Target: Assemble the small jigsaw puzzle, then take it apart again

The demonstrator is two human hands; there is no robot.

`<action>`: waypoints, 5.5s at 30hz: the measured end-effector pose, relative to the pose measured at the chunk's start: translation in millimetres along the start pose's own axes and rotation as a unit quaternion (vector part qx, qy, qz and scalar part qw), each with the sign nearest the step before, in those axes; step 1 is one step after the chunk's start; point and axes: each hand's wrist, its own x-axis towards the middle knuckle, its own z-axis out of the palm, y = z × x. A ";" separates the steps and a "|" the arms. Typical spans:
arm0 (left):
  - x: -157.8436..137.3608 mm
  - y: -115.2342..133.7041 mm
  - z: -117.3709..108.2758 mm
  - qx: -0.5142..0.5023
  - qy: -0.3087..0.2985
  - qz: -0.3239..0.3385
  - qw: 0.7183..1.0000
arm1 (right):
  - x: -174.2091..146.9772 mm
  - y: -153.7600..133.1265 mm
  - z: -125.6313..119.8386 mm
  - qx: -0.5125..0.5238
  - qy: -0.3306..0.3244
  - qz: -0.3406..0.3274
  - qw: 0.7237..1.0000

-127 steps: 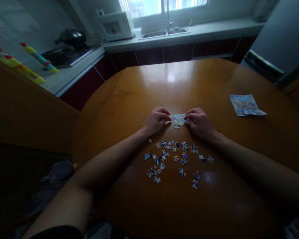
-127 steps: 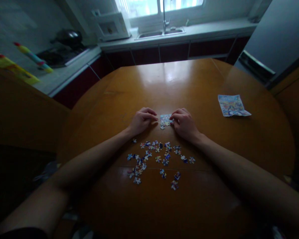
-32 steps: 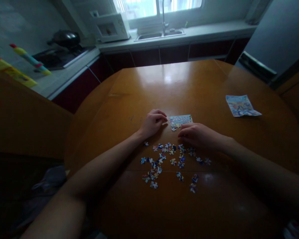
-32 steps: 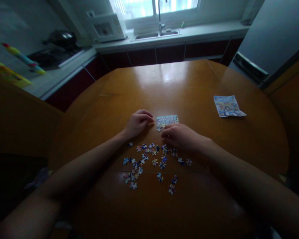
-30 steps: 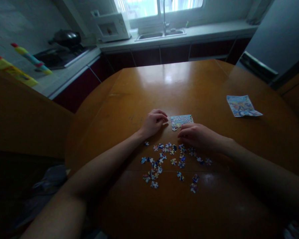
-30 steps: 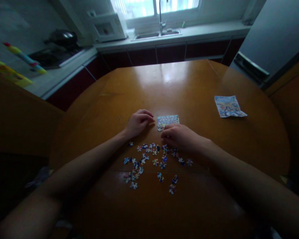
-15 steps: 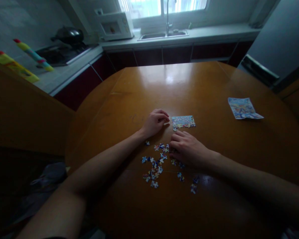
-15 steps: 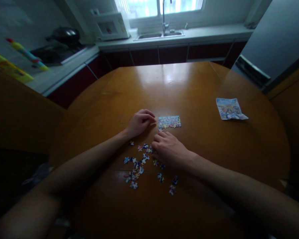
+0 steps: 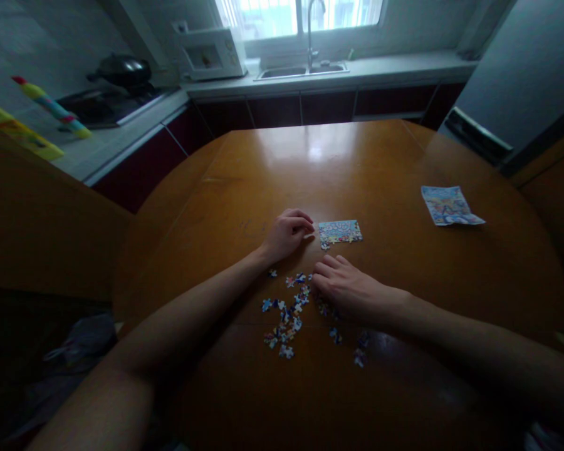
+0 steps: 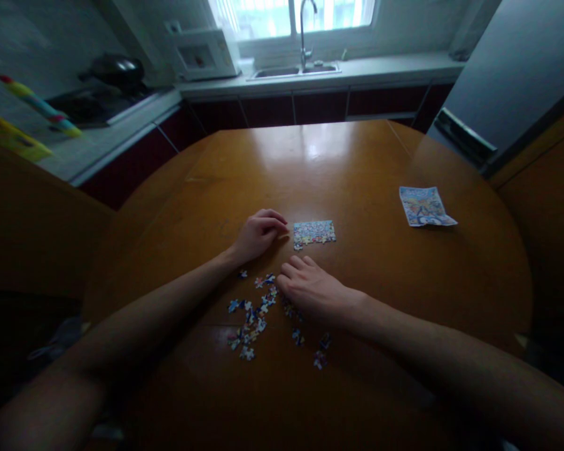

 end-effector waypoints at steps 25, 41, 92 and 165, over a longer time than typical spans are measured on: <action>-6.0 33.7 -2.7 0.069 -0.058 0.157 0.983 | -1.6 67.3 -5.0 0.407 0.249 0.189 0.858; -6.2 32.3 -3.5 0.063 -0.018 0.150 0.986 | -7.0 69.4 -8.3 0.208 0.290 0.015 0.934; -4.2 19.4 -4.8 0.082 -0.127 0.188 0.970 | -12.6 98.7 -1.5 0.070 0.296 0.155 0.940; -4.2 15.0 -3.1 0.013 -0.135 0.152 0.979 | -11.4 93.4 -8.5 0.063 0.366 0.137 0.918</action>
